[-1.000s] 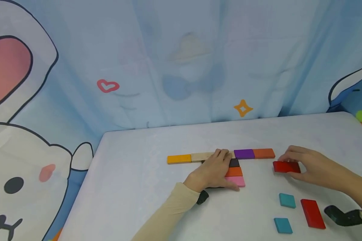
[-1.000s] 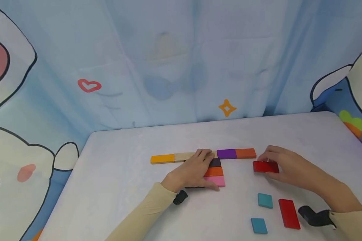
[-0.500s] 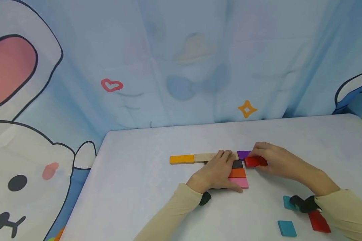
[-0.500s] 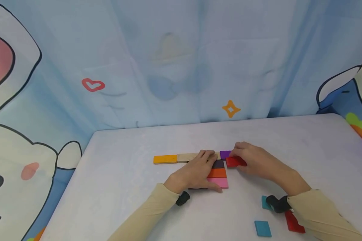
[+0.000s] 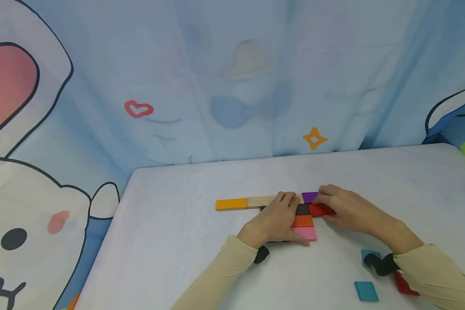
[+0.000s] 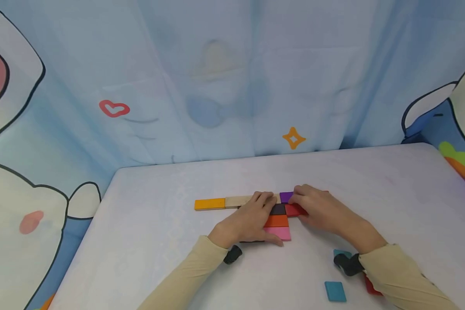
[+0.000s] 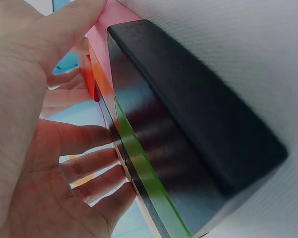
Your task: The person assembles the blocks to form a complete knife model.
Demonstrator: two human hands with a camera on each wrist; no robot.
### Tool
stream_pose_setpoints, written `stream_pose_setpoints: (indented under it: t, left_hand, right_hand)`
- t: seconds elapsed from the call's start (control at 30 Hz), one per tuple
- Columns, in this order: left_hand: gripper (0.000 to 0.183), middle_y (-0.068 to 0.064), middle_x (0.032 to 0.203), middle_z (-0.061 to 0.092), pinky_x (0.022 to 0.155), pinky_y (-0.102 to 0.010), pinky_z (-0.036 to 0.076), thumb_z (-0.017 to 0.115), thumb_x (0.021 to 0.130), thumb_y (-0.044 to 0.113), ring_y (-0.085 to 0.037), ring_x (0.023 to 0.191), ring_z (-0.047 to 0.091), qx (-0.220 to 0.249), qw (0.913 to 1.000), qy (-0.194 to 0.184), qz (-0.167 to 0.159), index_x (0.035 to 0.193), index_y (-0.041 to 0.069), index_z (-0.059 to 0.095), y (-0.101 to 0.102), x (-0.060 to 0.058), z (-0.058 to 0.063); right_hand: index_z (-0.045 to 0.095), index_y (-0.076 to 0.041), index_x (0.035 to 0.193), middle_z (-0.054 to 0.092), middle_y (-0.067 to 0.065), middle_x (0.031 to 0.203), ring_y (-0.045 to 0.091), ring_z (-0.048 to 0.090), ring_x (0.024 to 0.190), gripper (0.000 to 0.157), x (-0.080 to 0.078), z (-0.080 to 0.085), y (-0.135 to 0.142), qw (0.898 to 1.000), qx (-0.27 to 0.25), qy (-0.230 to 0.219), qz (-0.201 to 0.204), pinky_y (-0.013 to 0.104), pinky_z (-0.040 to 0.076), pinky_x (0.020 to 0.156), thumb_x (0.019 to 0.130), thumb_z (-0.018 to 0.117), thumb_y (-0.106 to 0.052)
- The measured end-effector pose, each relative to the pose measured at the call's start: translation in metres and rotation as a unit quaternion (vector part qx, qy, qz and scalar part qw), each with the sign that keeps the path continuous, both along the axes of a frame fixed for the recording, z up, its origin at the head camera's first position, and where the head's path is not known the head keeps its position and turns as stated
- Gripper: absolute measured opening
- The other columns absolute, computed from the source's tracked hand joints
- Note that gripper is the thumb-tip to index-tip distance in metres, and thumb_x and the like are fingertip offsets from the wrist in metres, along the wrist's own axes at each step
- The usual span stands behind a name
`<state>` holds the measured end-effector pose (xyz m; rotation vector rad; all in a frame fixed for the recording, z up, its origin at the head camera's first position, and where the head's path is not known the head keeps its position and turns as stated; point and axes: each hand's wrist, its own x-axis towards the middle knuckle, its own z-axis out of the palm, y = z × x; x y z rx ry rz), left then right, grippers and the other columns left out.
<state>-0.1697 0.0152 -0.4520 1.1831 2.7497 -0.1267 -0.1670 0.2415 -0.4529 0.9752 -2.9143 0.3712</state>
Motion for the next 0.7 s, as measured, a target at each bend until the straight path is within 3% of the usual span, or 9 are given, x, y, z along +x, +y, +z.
stream_pose_setpoints:
  t: [0.17, 0.5, 0.7]
  left_hand:
    - [0.109, -0.007, 0.162, 0.04, 0.121, -0.02, 0.031, 0.063, 0.086, 0.081, -0.018, 0.143, 0.038, 0.008, 1.0, 0.0, -0.001, 0.16, 0.004, 0.039, -0.0004, -0.0006, -0.0008]
    - [0.11, -0.008, 0.162, 0.039, 0.121, -0.02, 0.03, 0.063, 0.086, 0.081, -0.018, 0.143, 0.038, 0.009, 1.0, -0.001, 0.0, 0.161, 0.004, 0.039, -0.0004, -0.0002, 0.0006]
    - [0.11, -0.008, 0.162, 0.039, 0.122, -0.021, 0.03, 0.063, 0.086, 0.081, -0.019, 0.144, 0.037, 0.01, 0.9999, -0.005, 0.001, 0.161, 0.004, 0.038, -0.0003, 0.0006, 0.0016]
  right_hand:
    - [0.077, -0.004, 0.107, 0.066, 0.011, 0.104, 0.033, 0.065, 0.098, 0.039, 0.0016, 0.0, -0.0007, 1.0, 0.001, -0.007, -0.007, 0.052, 0.063, 0.082, 0.073, 0.096, -0.009]
    - [0.077, -0.003, 0.105, 0.066, 0.009, 0.103, 0.029, 0.066, 0.097, 0.036, 0.0056, -0.0011, 0.0, 0.999, -0.024, 0.034, 0.023, 0.047, 0.064, 0.081, 0.073, 0.094, -0.001]
    - [0.077, -0.003, 0.106, 0.066, 0.01, 0.104, 0.03, 0.065, 0.098, 0.036, 0.0056, 0.0001, -0.001, 0.999, -0.026, 0.025, 0.017, 0.047, 0.063, 0.083, 0.074, 0.094, -0.001]
